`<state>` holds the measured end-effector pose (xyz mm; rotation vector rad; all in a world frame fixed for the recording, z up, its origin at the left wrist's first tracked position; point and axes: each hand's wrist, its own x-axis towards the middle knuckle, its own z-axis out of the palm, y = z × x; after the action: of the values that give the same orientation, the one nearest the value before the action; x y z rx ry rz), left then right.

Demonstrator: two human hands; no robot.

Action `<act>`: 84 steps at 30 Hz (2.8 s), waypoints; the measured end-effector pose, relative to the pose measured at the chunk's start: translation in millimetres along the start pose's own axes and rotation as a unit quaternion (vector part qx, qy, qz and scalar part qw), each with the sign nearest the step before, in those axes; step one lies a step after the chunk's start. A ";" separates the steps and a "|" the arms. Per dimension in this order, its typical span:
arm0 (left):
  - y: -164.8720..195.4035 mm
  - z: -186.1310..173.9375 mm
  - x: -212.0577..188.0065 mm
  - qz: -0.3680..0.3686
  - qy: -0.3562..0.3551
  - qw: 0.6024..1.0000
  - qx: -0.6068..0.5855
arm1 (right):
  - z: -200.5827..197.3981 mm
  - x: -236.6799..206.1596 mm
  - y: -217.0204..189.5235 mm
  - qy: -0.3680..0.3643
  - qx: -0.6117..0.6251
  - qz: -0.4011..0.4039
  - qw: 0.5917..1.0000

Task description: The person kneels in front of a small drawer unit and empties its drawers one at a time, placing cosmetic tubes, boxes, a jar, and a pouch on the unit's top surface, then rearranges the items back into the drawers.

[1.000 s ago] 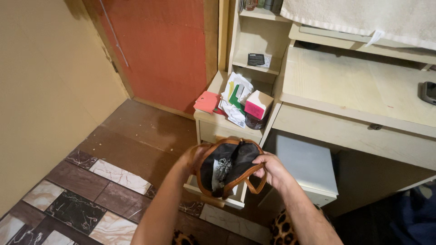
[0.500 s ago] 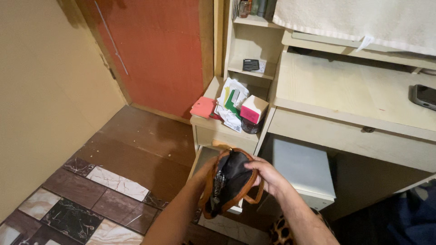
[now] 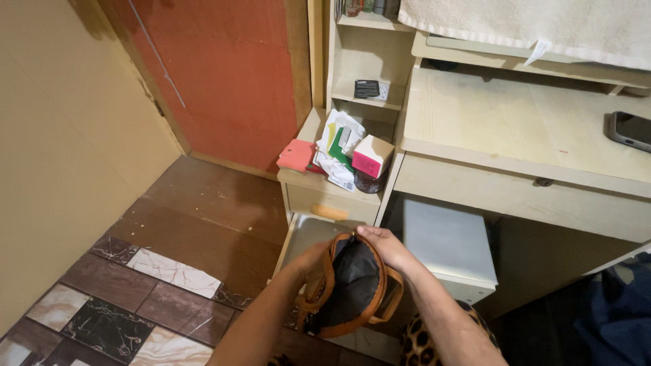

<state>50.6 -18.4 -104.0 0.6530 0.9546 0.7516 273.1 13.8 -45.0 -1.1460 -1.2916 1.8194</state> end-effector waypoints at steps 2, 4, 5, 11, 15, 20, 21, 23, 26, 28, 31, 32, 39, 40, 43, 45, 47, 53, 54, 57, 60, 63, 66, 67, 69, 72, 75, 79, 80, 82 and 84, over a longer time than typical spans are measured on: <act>-3.4 -4.1 1.9 0.004 -0.005 1.000 0.029 | 0.1 -3.3 0.2 -0.017 0.001 -0.003 1.000; -6.8 -9.1 5.1 0.000 -0.004 0.999 0.049 | 2.7 -9.7 -5.3 -0.027 0.006 0.000 1.000; -8.0 -12.1 5.1 0.040 -0.021 0.992 0.121 | 4.4 -12.9 -9.8 -0.027 0.010 0.004 1.000; -3.1 -8.0 -4.4 -0.011 -0.012 0.999 0.028 | 8.4 -31.2 -36.1 -0.023 0.019 0.001 1.000; 7.3 -1.9 -7.9 -0.027 0.012 0.999 0.015 | 5.9 -32.6 -33.6 -0.016 -0.006 0.007 1.000; 2.9 -10.1 -3.1 -0.014 -0.007 1.000 0.005 | -2.4 -17.0 -11.0 -0.051 -0.107 -0.056 0.991; 1.1 -11.7 -1.2 -0.019 -0.012 1.000 -0.005 | -5.7 -13.8 -7.7 -0.053 -0.125 -0.066 0.989; -1.7 -13.7 1.6 -0.029 -0.023 0.999 -0.019 | -7.7 -8.7 -2.2 -0.063 -0.130 -0.104 0.984; -1.9 -11.9 1.1 -0.052 -0.006 0.998 -0.017 | -3.4 -8.1 -0.7 -0.034 -0.157 -0.181 0.970; 0.4 -9.2 -6.0 -0.076 0.053 0.996 0.011 | 3.9 -12.1 -4.9 0.013 -0.169 -0.200 0.965; 11.7 1.4 -16.3 -0.066 0.043 0.997 0.010 | 15.2 -21.7 -17.1 0.081 -0.183 -0.195 0.960; 17.3 5.0 -20.0 -0.063 0.040 0.997 0.011 | 19.4 -25.4 -20.8 0.091 -0.193 -0.211 0.954; 27.5 23.7 -26.7 -0.074 0.089 0.986 0.121 | 31.7 -35.2 -38.2 0.128 -0.174 -0.252 0.943; 26.4 20.7 -22.1 -0.070 0.084 0.987 0.116 | 31.3 -34.8 -38.0 0.118 -0.154 -0.253 0.948; 19.7 5.2 -5.1 -0.043 0.019 0.999 0.016 | 26.8 -33.6 -37.0 0.082 -0.115 -0.272 0.952; 15.6 -6.0 3.0 -0.024 0.059 0.997 0.032 | 22.9 -31.8 -37.0 0.053 -0.116 -0.308 0.943; 13.7 -12.6 5.3 0.018 0.091 0.994 0.059 | 20.4 -30.5 -37.1 0.028 -0.119 -0.283 0.951; 42.5 -11.6 -29.0 0.103 0.083 0.971 0.197 | 21.2 -33.5 -34.4 -0.059 -0.155 -0.245 0.955; 48.3 -8.4 -39.2 0.173 0.056 0.951 0.250 | 21.8 -33.4 -34.4 -0.071 -0.159 -0.241 0.955; 62.6 8.8 -66.3 0.347 -0.048 0.862 0.366 | 23.1 -31.9 -36.6 -0.071 -0.168 -0.246 0.952; 70.6 32.6 -81.3 0.387 -0.009 0.795 0.467 | 22.6 -32.8 -43.6 -0.062 -0.161 -0.244 0.954; 73.1 42.5 -87.4 0.381 0.067 0.749 0.538 | 21.3 -41.3 -51.7 -0.056 -0.190 -0.245 0.949; 76.0 35.0 -82.9 0.435 0.067 0.771 0.461 | 20.3 -49.1 -61.5 -0.061 -0.253 -0.327 0.909; 74.8 29.9 -81.4 0.459 0.060 0.787 0.409 | 21.3 -51.0 -63.5 -0.047 -0.273 -0.351 0.895; 77.1 15.3 -77.2 0.438 0.053 0.817 0.371 | 21.2 -52.5 -68.6 -0.020 -0.313 -0.399 0.862; 79.3 -2.2 -71.7 0.385 0.073 0.864 0.317 | 16.9 -56.4 -73.1 0.023 -0.321 -0.427 0.845; 80.1 -11.9 -67.2 0.375 0.080 0.878 0.288 | 13.8 -55.1 -70.9 0.074 -0.343 -0.457 0.817; 76.1 -20.8 -61.3 0.337 0.146 0.896 0.251 | 6.2 -46.1 -58.4 0.030 -0.246 -0.275 0.929; 74.9 -22.8 -58.1 0.347 0.163 0.889 0.252 | 6.9 -41.8 -52.7 0.019 -0.195 -0.207 0.958; 72.8 -27.6 -49.6 0.368 0.197 0.873 0.253 | 4.4 -32.9 -45.6 -0.004 -0.129 -0.158 0.979; 74.5 -35.9 -39.6 0.378 0.237 0.867 0.220 | -0.5 -27.1 -42.1 -0.032 -0.099 -0.196 0.975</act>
<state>-16.2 -1.3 -43.4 1.3234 1.3556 1.4560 285.4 4.6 2.6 -0.8593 -1.6353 1.4710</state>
